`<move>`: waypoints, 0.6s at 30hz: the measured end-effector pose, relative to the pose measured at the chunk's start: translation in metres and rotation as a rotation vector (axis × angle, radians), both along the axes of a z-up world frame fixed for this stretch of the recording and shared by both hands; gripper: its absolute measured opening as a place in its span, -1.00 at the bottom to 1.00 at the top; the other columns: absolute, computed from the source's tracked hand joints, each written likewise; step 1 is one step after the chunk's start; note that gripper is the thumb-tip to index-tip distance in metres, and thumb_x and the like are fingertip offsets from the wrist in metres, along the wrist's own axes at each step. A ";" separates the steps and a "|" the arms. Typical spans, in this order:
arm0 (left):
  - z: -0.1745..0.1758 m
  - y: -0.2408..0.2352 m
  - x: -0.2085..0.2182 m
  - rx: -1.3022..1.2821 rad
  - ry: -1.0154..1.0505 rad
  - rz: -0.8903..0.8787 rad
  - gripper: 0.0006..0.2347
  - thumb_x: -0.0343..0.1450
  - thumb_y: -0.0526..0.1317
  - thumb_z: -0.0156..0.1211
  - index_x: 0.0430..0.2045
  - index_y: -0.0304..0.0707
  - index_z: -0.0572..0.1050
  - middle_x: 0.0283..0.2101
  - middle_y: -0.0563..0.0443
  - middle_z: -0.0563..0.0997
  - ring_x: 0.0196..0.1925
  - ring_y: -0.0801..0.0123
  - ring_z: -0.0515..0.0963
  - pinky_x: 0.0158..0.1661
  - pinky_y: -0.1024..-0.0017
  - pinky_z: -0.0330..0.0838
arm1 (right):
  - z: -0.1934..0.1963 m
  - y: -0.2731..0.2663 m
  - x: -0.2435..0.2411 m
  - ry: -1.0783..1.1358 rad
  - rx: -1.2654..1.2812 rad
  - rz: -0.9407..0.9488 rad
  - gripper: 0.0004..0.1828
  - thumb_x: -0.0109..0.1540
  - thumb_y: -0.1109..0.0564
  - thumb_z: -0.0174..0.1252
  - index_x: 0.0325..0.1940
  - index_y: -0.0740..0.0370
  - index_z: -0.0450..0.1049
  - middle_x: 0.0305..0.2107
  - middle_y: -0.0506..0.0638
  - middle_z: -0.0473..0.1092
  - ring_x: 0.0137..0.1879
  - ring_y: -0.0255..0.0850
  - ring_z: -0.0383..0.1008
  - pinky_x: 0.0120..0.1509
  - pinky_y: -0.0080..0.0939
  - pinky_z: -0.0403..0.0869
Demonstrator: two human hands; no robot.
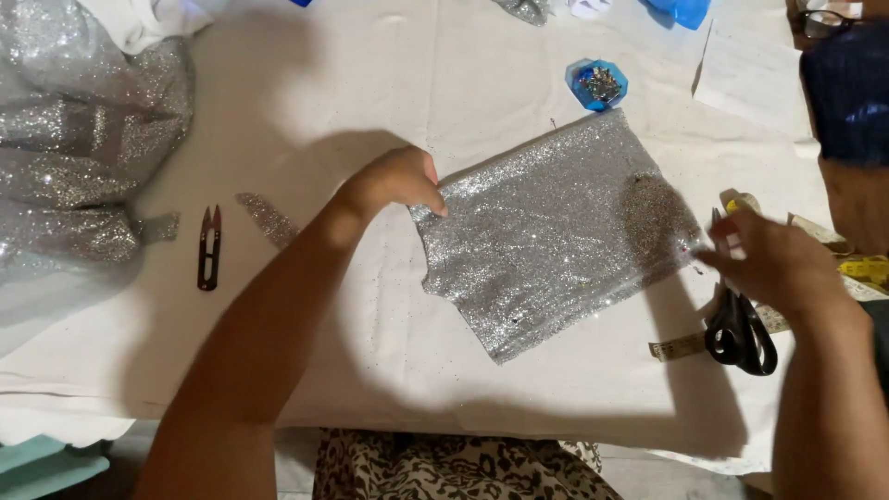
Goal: Measuring, cutting, and pinning a piece of silver glitter fabric to prepare it for sewing.
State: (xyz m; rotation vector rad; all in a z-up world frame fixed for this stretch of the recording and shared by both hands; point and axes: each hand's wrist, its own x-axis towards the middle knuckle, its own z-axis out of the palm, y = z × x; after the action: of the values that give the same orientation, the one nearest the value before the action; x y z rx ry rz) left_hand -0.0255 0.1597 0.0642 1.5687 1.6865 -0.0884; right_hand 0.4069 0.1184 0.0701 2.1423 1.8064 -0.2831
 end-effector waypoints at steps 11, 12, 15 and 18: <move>-0.049 -0.005 0.011 0.213 -0.239 0.005 -0.61 0.13 -0.25 0.37 -0.16 -0.31 0.60 -0.16 -0.22 0.64 0.00 -0.04 0.63 -0.06 0.06 0.48 | -0.044 0.114 -0.138 0.260 0.297 0.662 -0.29 0.09 0.36 -0.03 0.33 -0.04 0.30 0.25 0.09 0.28 0.29 0.26 0.31 0.26 0.24 0.42; -0.051 -0.007 0.012 0.267 -0.322 0.045 -0.67 0.14 -0.26 0.32 -0.23 -0.31 0.59 -0.25 -0.20 0.63 -0.09 0.00 0.65 -0.13 0.14 0.49 | -0.057 0.125 -0.142 0.147 0.348 0.734 -0.40 0.10 0.26 0.01 0.25 -0.01 0.35 0.18 0.05 0.34 0.27 0.17 0.33 0.24 0.15 0.44; -0.026 -0.026 0.017 0.303 -0.390 0.109 -0.77 0.18 -0.32 0.26 -0.31 -0.23 0.57 -0.27 -0.04 0.63 -0.18 0.23 0.63 -0.23 0.33 0.46 | -0.040 0.129 -0.165 0.045 0.290 0.753 -0.59 0.20 0.17 0.08 0.14 -0.05 0.46 0.00 -0.07 0.47 0.14 0.05 0.34 0.19 0.02 0.47; -0.021 -0.036 0.019 0.372 -0.465 0.158 -0.83 0.21 -0.35 0.29 -0.38 -0.14 0.56 -0.23 0.11 0.66 -0.17 0.44 0.62 -0.23 0.48 0.45 | -0.021 0.135 -0.160 -0.038 0.179 0.690 -0.74 0.34 0.04 0.09 0.11 -0.15 0.52 -0.12 -0.10 0.52 -0.03 -0.07 0.42 -0.06 -0.12 0.55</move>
State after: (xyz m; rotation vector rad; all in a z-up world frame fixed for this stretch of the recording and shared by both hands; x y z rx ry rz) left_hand -0.0070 0.1239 0.0437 1.5551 1.4953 0.6561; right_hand 0.2469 0.2533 0.0488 1.4685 2.4737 0.0905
